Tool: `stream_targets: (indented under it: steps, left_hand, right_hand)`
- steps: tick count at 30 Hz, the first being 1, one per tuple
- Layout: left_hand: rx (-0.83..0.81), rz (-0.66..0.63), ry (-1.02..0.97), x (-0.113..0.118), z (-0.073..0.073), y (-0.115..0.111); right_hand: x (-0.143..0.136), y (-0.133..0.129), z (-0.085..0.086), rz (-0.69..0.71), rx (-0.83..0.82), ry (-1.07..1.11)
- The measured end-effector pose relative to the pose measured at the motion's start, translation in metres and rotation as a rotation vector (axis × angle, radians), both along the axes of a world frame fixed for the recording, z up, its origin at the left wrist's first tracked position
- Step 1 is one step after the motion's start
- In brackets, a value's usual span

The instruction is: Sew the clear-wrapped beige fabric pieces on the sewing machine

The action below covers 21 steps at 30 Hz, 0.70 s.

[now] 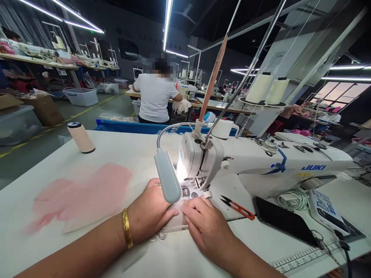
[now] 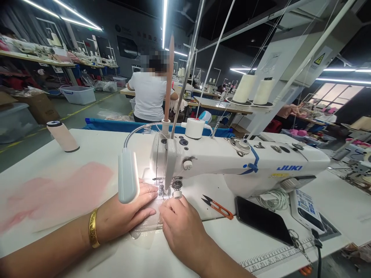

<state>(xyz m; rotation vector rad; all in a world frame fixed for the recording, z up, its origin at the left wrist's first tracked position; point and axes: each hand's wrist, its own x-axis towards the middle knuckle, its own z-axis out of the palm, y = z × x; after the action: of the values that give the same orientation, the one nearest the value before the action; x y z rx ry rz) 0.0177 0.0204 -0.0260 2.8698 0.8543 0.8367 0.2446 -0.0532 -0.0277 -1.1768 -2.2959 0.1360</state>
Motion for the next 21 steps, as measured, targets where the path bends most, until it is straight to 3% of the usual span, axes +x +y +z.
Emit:
stream_targets:
  steps: [5,18,21]
  left_hand:
    - [-0.002,-0.005,-0.005,0.002,0.008,-0.004]
    - [0.054,0.036,0.065,0.002,0.013,-0.006]
    - [0.029,-0.029,0.069,0.001,0.017,-0.008]
  right_hand:
    - [0.001,0.0,-0.002,0.007,0.019,0.011]
    - [-0.003,0.004,0.0,-0.006,0.042,-0.004]
    - [-0.002,0.005,-0.003,-0.012,0.058,0.004]
